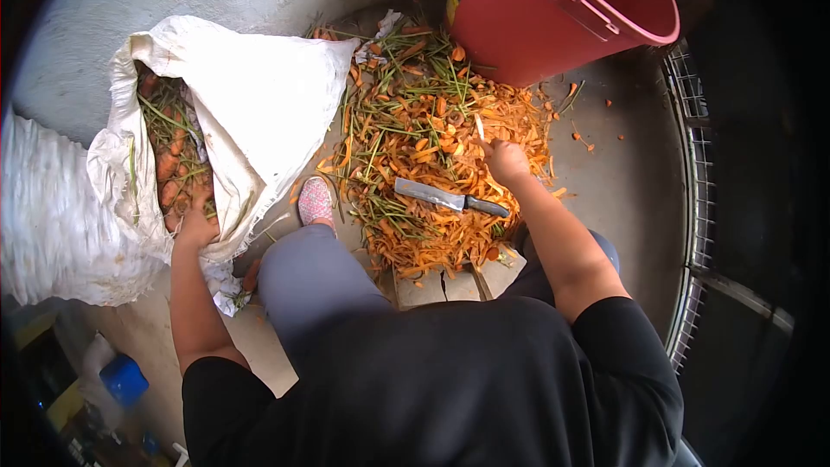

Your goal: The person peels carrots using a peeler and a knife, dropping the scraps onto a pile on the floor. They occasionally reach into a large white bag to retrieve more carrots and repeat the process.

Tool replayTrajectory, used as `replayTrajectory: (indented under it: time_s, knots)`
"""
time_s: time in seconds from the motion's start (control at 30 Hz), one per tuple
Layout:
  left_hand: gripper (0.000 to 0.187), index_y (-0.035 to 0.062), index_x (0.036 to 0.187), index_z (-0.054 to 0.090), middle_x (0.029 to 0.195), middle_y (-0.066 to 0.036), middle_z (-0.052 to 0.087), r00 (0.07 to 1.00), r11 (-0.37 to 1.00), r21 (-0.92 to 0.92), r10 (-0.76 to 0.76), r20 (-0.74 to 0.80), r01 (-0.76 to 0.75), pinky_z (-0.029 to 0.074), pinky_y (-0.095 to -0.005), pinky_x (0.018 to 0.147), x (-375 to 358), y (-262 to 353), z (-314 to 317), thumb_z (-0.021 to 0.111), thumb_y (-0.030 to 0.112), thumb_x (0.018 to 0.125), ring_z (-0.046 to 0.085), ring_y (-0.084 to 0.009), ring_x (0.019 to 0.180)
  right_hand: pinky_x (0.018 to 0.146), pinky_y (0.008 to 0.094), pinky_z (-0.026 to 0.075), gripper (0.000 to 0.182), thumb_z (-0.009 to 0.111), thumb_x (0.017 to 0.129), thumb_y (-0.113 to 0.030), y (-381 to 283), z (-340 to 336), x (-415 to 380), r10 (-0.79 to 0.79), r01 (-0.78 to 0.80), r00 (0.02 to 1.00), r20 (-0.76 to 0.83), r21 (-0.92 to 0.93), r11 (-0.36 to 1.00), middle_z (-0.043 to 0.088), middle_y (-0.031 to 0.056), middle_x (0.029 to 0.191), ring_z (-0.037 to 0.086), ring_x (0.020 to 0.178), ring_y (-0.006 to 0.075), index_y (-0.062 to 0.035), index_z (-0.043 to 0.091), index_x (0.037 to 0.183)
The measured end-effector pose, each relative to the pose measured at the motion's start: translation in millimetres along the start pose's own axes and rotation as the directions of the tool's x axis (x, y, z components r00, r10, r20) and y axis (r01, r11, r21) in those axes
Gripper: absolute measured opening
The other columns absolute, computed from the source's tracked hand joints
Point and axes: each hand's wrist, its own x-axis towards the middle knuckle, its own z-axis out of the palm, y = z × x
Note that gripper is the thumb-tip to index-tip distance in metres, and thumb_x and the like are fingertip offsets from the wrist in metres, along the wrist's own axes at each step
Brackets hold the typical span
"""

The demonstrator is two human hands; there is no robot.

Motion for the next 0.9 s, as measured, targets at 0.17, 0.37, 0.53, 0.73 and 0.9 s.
replayTrajectory:
  time_s: [0.17, 0.37, 0.53, 0.73, 0.9]
  knots:
    - [0.051, 0.0158, 0.110, 0.056, 0.129, -0.027, 0.030, 0.999, 0.988, 0.156, 0.008, 0.054, -0.016, 0.036, -0.0428, 0.093, 4, -8, 8, 0.064, 0.034, 0.064, 0.043, -0.0446, 0.108, 0.076, 0.0380, 0.046, 0.028, 0.048, 0.085, -0.025, -31, -107, -69, 0.028, -0.033, 0.998, 0.047, 0.112, 0.993, 0.060, 0.0163, 0.092, 0.058, 0.088, 0.0298, -0.0050, 0.057, 0.102]
    - [0.050, 0.0103, 0.106, 0.058, 0.116, -0.018, 0.041, 0.765, 0.999, 0.031, 0.006, -0.644, 0.018, 0.035, -0.0375, 0.091, -42, 12, -15, 0.072, 0.023, 0.060, 0.042, -0.0323, 0.104, 0.077, 0.0378, 0.046, 0.024, 0.053, 0.081, -0.016, -30, -138, -120, 0.028, 0.037, 0.971, -0.237, 0.268, 0.963, 0.059, 0.0168, 0.096, 0.057, 0.091, 0.0298, -0.0047, 0.059, 0.101]
    - [0.050, 0.0010, 0.110, 0.053, 0.116, -0.015, 0.044, 0.455, 0.941, -0.180, -0.032, -0.890, -0.287, 0.037, -0.0338, 0.091, -50, 38, -58, 0.073, 0.013, 0.065, 0.045, -0.0257, 0.105, 0.074, 0.0374, 0.045, 0.025, 0.058, 0.078, -0.015, -25, -131, -116, 0.088, 0.032, 0.975, -0.203, 0.521, 0.853, 0.062, 0.0162, 0.088, 0.059, 0.083, 0.0311, -0.0050, 0.059, 0.101]
    - [0.040, -0.0014, 0.112, 0.048, 0.103, -0.007, 0.054, 0.658, 0.073, -0.654, 0.087, -0.748, -0.753, 0.038, -0.0269, 0.087, -77, 188, -96, 0.063, 0.010, 0.078, 0.051, -0.0152, 0.097, 0.070, 0.0335, 0.048, 0.023, 0.060, 0.078, -0.013, -40, -152, -118, 0.060, 0.059, 0.982, -0.177, 0.600, 0.797, 0.064, 0.0145, 0.086, 0.061, 0.076, 0.0225, -0.0073, 0.063, 0.100]
    - [0.028, 0.0013, 0.102, 0.053, 0.094, -0.006, 0.059, 0.836, -0.106, -0.857, 0.193, -0.515, -0.504, 0.046, -0.0282, 0.076, -52, 278, -50, 0.063, 0.013, 0.079, 0.057, -0.0128, 0.086, 0.067, 0.0317, 0.048, 0.014, 0.062, 0.076, -0.010, -37, -157, -110, 0.098, 0.076, 0.966, -0.240, 0.623, 0.779, 0.066, 0.0078, 0.082, 0.062, 0.073, 0.0194, -0.0044, 0.065, 0.088]
